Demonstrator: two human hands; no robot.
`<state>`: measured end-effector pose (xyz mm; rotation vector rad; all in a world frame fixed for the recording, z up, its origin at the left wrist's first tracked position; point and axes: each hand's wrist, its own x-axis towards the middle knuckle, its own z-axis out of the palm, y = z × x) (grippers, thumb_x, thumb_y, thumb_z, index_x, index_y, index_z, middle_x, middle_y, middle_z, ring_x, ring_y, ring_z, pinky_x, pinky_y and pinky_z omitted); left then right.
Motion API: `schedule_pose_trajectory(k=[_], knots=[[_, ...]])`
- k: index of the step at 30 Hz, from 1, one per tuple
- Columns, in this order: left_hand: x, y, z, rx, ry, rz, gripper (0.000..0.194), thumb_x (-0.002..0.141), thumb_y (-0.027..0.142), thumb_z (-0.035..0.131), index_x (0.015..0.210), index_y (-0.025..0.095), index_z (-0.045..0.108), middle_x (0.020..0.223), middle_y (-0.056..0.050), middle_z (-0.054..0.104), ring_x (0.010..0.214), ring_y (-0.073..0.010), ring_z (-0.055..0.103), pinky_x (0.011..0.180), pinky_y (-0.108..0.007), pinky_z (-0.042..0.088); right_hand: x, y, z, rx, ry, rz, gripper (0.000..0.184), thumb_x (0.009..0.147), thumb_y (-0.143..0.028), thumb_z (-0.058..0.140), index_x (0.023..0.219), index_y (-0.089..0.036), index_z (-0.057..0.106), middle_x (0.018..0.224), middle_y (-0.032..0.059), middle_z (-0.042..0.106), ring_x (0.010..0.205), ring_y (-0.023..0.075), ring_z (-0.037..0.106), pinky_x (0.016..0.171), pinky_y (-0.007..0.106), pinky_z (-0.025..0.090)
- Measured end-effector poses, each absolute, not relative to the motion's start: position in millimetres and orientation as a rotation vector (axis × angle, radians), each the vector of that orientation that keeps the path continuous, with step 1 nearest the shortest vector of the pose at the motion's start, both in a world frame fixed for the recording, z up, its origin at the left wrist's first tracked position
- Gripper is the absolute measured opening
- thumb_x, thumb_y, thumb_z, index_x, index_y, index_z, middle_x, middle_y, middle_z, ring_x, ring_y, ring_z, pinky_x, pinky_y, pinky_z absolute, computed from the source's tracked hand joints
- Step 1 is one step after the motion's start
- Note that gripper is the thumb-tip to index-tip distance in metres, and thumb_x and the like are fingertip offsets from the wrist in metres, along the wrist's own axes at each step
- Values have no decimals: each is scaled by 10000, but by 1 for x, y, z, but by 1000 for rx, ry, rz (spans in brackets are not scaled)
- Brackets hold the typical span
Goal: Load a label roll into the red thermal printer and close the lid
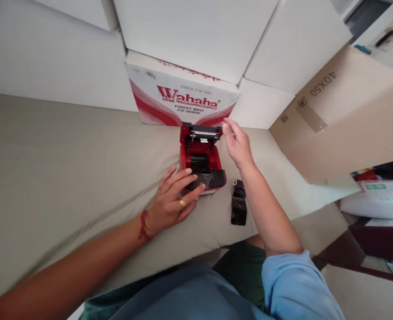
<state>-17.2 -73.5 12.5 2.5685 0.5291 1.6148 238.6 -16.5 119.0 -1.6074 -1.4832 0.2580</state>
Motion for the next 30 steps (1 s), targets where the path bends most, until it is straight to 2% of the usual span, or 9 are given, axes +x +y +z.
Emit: schedule_pose_trajectory(k=[2, 6, 8, 11, 15, 18, 23, 27, 30], knots=[[-19, -73, 11, 2560, 534, 1588, 517, 958, 147, 714, 1436, 337, 670, 1402, -80, 747, 1500, -284, 617, 1342, -599, 425, 237, -20, 112, -1573, -1515, 369, 654, 1083, -716, 481, 1409, -202, 719, 1387, 119, 794, 1285, 211, 739, 1145, 399, 569], [-24, -73, 8, 2544, 534, 1474, 617, 943, 187, 737, 1496, 439, 627, 1472, -49, 706, 1508, -309, 610, 1352, -655, 391, 226, -54, 113, -1510, -1590, 349, 659, 1107, -723, 420, 1148, -220, 844, 1117, 91, 862, 1200, 235, 780, 1174, 448, 560], [-25, -74, 8, 2535, 553, 1467, 643, 929, 191, 756, 1502, 453, 628, 1480, -47, 697, 1504, -316, 607, 1361, -660, 370, 222, -75, 113, -1468, -1716, 298, 624, 1121, -695, 418, 1140, -252, 857, 1195, 83, 866, 1304, 246, 755, 1228, 482, 525], [-25, -76, 8, 2554, 597, 1507, 632, 926, 190, 756, 1489, 454, 641, 1441, -44, 711, 1485, -312, 616, 1355, -641, 381, 220, -100, 104, -1414, -1858, 263, 493, 1159, -546, 441, 1243, -268, 838, 1362, 71, 828, 1395, 233, 724, 1289, 514, 481], [-28, -70, 14, 2546, 555, 1507, 671, 967, 260, 723, 1587, 452, 554, 1435, -50, 718, 1471, -303, 630, 1339, -615, 405, 220, -114, 84, -1329, -1893, 256, 381, 1158, -338, 495, 1290, -197, 823, 1394, 110, 808, 1420, 214, 713, 1268, 475, 527], [-35, -57, 21, 2397, 608, 1461, 639, 1059, 318, 600, 1679, 392, 463, 1543, -76, 682, 1538, -306, 577, 1368, -623, 346, 219, -116, 76, -1314, -1864, 256, 362, 1147, -300, 509, 1289, -201, 827, 1376, 95, 816, 1403, 211, 724, 1248, 471, 558], [-43, -38, 28, 2299, 707, 1224, 484, 1153, 304, 380, 1556, 415, 626, 1557, -7, 710, 1586, -273, 548, 1411, -624, 238, 215, -114, 71, -1345, -1786, 282, 375, 1144, -329, 491, 1281, -268, 836, 1377, 41, 818, 1404, 224, 723, 1253, 517, 561], [-40, -38, 24, 2289, 736, 1303, 455, 1155, 288, 398, 1495, 409, 674, 1496, 6, 753, 1555, -254, 587, 1420, -636, 200, 211, -114, 70, -1310, -1744, 265, 369, 1142, -311, 499, 1251, -249, 846, 1338, 52, 835, 1374, 223, 740, 1238, 503, 572], [-37, -39, 24, 2262, 746, 1262, 402, 1143, 288, 464, 1456, 375, 701, 1484, -21, 759, 1548, -259, 592, 1396, -632, 284, 210, -113, 74, -1364, -1705, 312, 386, 1147, -359, 488, 1207, -262, 857, 1301, 51, 849, 1337, 234, 760, 1222, 516, 577]])
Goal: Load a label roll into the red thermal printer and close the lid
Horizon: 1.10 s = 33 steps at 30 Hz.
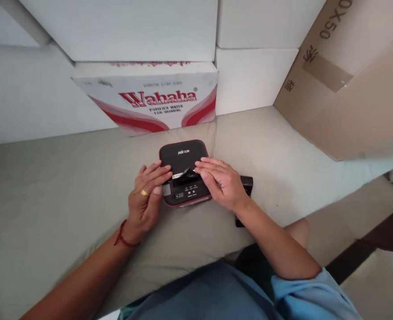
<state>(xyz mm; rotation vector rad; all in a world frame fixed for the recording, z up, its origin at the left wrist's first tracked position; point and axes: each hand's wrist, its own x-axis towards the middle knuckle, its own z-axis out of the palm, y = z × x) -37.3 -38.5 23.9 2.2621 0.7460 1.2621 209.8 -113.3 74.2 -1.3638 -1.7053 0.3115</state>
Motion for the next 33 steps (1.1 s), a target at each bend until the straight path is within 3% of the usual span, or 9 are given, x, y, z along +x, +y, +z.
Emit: schedule_pose_trajectory(k=[3, 6, 8, 10, 12, 17, 24, 29, 33], knots=[[-36, -39, 27, 2165, 735, 1232, 328, 1125, 318, 541, 1384, 356, 739, 1462, -31, 764, 1540, -272, 591, 1356, -615, 389, 208, -114, 81, -1388, -1638, 384, 414, 1150, -459, 485, 1188, -277, 854, 1289, 50, 854, 1323, 242, 759, 1225, 524, 556], [-37, -38, 27, 2013, 772, 1221, 342, 1105, 391, 609, 1434, 386, 706, 1572, -32, 686, 1639, -288, 471, 1392, -630, 322, 202, -121, 85, -1358, -1650, 419, 444, 1157, -505, 456, 1182, -296, 848, 1238, 41, 866, 1359, 251, 733, 1283, 553, 473], [-40, -33, 23, 1857, 842, 1180, 595, 1042, 477, 718, 1609, 441, 541, 1772, -39, 478, 1733, -321, 300, 1412, -664, 236, 197, -129, 83, -1326, -1710, 373, 445, 1157, -481, 456, 1117, -300, 860, 1187, 39, 873, 1385, 267, 711, 1304, 581, 429], [-44, -26, 16, 1692, 875, 1092, 950, 942, 532, 837, 1730, 490, 307, 1885, -51, 248, 1769, -364, 171, 1400, -714, 196, 192, -140, 78, -1297, -1736, 275, 425, 1145, -430, 475, 1069, -304, 873, 1179, 42, 873, 1382, 283, 698, 1264, 590, 464], [-48, -17, 7, 1582, 853, 976, 1091, 894, 531, 883, 1756, 502, 214, 1900, -71, 190, 1769, -390, 144, 1379, -747, 214, 191, -151, 71, -1311, -1721, 169, 398, 1123, -380, 489, 1095, -326, 882, 1210, 40, 867, 1357, 297, 694, 1188, 593, 524], [-48, -7, -12, 1480, 760, 842, 1101, 908, 534, 860, 1772, 482, 179, 1912, -56, 122, 1772, -341, 132, 1394, -661, 269, 192, -169, 55, -1390, -1696, 5, 365, 1077, -324, 538, 1230, -365, 867, 1252, 42, 856, 1272, 312, 694, 1083, 592, 573], [-32, -17, -7, 1461, 627, 874, 1047, 934, 599, 799, 1779, 372, 223, 1890, -89, 231, 1757, -320, 235, 1415, -589, 285, 193, -169, 64, -1326, -1800, -52, 343, 1077, -289, 576, 1296, -325, 838, 1268, 54, 855, 1224, 291, 746, 1083, 558, 617], [-25, -21, -9, 1548, 589, 961, 920, 1004, 579, 689, 1769, 297, 261, 1879, -118, 257, 1746, -321, 266, 1442, -567, 217, 205, -149, 107, -1415, -1782, 263, 355, 1120, -346, 542, 997, -271, 867, 1050, 57, 876, 1003, 235, 807, 953, 433, 642], [-25, -21, -14, 1636, 649, 984, 902, 1014, 535, 677, 1768, 270, 259, 1865, -143, 273, 1743, -343, 255, 1444, -602, 173, 205, -105, 144, -1814, -1818, 562, 311, 1096, -394, 581, 1159, -241, 844, 1027, 36, 861, 760, 177, 783, 768, 324, 607]])
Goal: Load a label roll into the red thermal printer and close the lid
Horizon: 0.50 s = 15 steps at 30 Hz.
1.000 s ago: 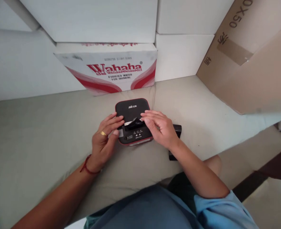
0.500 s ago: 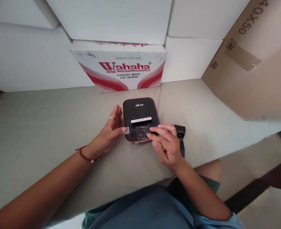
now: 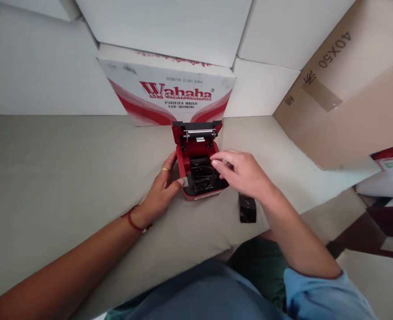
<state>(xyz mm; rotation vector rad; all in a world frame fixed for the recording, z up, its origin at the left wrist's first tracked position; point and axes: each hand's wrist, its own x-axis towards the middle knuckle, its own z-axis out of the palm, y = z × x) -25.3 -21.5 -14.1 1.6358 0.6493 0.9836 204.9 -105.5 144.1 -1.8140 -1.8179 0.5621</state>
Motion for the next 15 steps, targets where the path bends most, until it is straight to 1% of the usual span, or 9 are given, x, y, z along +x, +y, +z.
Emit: schedule_pose_trajectory(k=[1, 2, 4, 5, 6, 8, 11, 15], knots=[[-26, -21, -15, 1654, 646, 980, 901, 1013, 530, 682, 1766, 269, 263, 1860, -146, 281, 1741, -347, 257, 1442, -605, 175, 202, -93, 150, -1906, -1905, 578, 311, 1085, -338, 573, 1224, -234, 831, 1053, 39, 863, 777, 181, 787, 776, 318, 597], [-26, -20, -15, 1668, 639, 980, 899, 1010, 531, 686, 1762, 267, 270, 1855, -149, 289, 1737, -352, 261, 1440, -607, 180, 198, -80, 154, -1987, -2010, 556, 335, 1071, -271, 554, 1272, -232, 819, 1097, 47, 866, 845, 198, 802, 814, 322, 591], [-27, -18, -15, 1679, 631, 991, 894, 1004, 544, 693, 1751, 263, 291, 1846, -158, 303, 1730, -360, 275, 1435, -615, 194, 187, -58, 158, -2104, -2223, 442, 418, 1034, -164, 521, 1332, -247, 802, 1229, 63, 857, 1061, 248, 806, 914, 342, 573], [-27, -17, -15, 1679, 629, 996, 894, 998, 551, 698, 1746, 261, 302, 1840, -161, 313, 1724, -364, 286, 1433, -620, 201, 182, -49, 158, -2150, -2318, 385, 447, 1014, -138, 527, 1348, -260, 797, 1284, 67, 845, 1140, 270, 791, 936, 351, 563], [-26, -16, -15, 1677, 628, 998, 898, 991, 557, 705, 1740, 258, 312, 1834, -165, 321, 1719, -367, 295, 1431, -624, 206, 177, -41, 157, -2193, -2408, 345, 458, 996, -130, 548, 1356, -271, 792, 1318, 72, 835, 1178, 287, 779, 933, 354, 558], [-25, -15, -15, 1673, 630, 993, 912, 976, 563, 718, 1734, 245, 323, 1828, -173, 326, 1716, -374, 301, 1430, -628, 207, 166, -30, 154, -2281, -2558, 315, 435, 961, -140, 615, 1337, -262, 796, 1316, 100, 829, 1180, 317, 774, 887, 357, 553], [-24, -15, -16, 1672, 638, 996, 919, 964, 546, 732, 1729, 229, 334, 1825, -182, 329, 1715, -382, 299, 1433, -628, 203, 155, -21, 150, -2387, -2629, 290, 400, 920, -146, 681, 1295, -212, 802, 1274, 156, 825, 1154, 348, 775, 842, 366, 549], [-24, -15, -17, 1672, 643, 1019, 873, 963, 497, 745, 1716, 267, 367, 1807, -154, 376, 1699, -378, 338, 1425, -635, 236, 155, -33, 160, -2380, -2590, 272, 388, 937, -164, 672, 1310, -192, 774, 1285, 161, 814, 1142, 337, 766, 839, 364, 538]])
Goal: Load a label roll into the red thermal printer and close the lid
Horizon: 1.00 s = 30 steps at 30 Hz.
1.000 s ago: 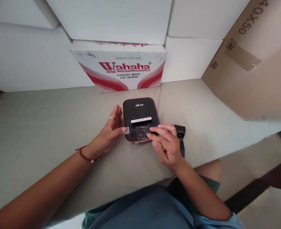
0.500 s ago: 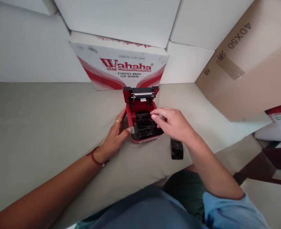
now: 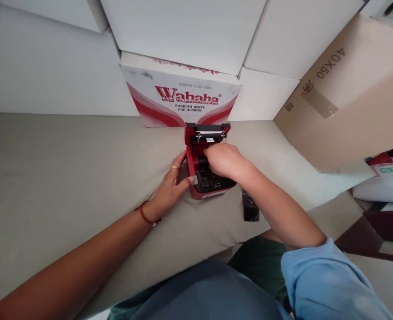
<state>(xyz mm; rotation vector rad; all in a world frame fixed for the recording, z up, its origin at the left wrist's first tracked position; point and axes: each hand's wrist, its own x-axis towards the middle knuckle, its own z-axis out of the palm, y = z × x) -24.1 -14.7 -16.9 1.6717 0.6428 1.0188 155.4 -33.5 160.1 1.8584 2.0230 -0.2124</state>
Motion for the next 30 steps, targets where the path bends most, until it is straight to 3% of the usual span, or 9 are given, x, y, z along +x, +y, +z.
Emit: schedule_pose_trajectory(k=[3, 6, 9, 12, 15, 20, 23, 27, 30], knots=[[-25, -15, -17, 1675, 641, 1024, 870, 966, 499, 746, 1717, 267, 373, 1804, -154, 383, 1691, -378, 354, 1419, -640, 251, 182, -68, 184, 2036, 2198, -333, 384, 971, -275, 702, 1344, -194, 748, 1230, 116, 820, 1019, 270, 757, 812, 341, 524], [-25, -15, -18, 1668, 633, 1017, 884, 972, 502, 737, 1729, 254, 355, 1812, -160, 369, 1701, -374, 332, 1424, -636, 236, 228, -112, 207, 2340, 2234, -679, 504, 977, -617, 708, 1321, -255, 782, 917, 37, 803, 697, 191, 650, 637, 319, 467], [-24, -15, -18, 1659, 637, 1023, 878, 971, 496, 730, 1728, 251, 359, 1801, -161, 385, 1694, -374, 343, 1422, -638, 236, 267, -146, 204, 2555, 2097, -975, 595, 893, -744, 752, 1230, -261, 836, 955, 57, 823, 738, 202, 672, 669, 331, 513], [-24, -14, -17, 1658, 650, 1019, 883, 963, 496, 725, 1726, 238, 364, 1793, -168, 392, 1687, -377, 353, 1420, -641, 233, 278, -156, 171, 2454, 2010, -1266, 535, 880, -694, 779, 1160, -245, 857, 1025, 75, 848, 855, 238, 740, 770, 354, 586], [-25, -13, -16, 1663, 657, 1007, 876, 965, 503, 713, 1723, 227, 371, 1793, -167, 395, 1688, -375, 352, 1421, -634, 232, 270, -152, 132, 2248, 2077, -1349, 432, 911, -580, 751, 1137, -226, 853, 1078, 73, 853, 941, 257, 770, 853, 374, 617], [-26, -11, -14, 1642, 638, 972, 871, 965, 498, 705, 1720, 230, 364, 1805, -156, 381, 1698, -366, 335, 1428, -627, 209, 281, -144, 102, 2525, 2088, -892, 408, 1002, -358, 605, 1337, -217, 790, 1379, 114, 790, 1189, 267, 762, 1065, 408, 592], [-26, -12, -13, 1629, 645, 969, 867, 962, 508, 708, 1714, 237, 373, 1804, -153, 381, 1694, -371, 340, 1427, -635, 208, 296, -141, 90, 2579, 1989, -654, 421, 916, -232, 671, 1314, -215, 805, 1397, 137, 773, 1236, 297, 744, 1125, 434, 561], [-27, -13, -13, 1625, 654, 975, 851, 969, 512, 708, 1709, 249, 381, 1798, -147, 386, 1694, -368, 344, 1428, -627, 222, 301, -149, 85, 2519, 1955, -705, 415, 854, -214, 721, 1255, -203, 829, 1297, 148, 803, 1178, 316, 750, 1098, 447, 564], [-26, -16, -14, 1618, 660, 992, 836, 975, 539, 709, 1695, 250, 396, 1783, -156, 396, 1686, -363, 357, 1425, -621, 235, 307, -167, 124, 2436, 1956, -849, 374, 865, -402, 789, 1186, -220, 852, 1056, 89, 839, 874, 246, 755, 860, 372, 610]])
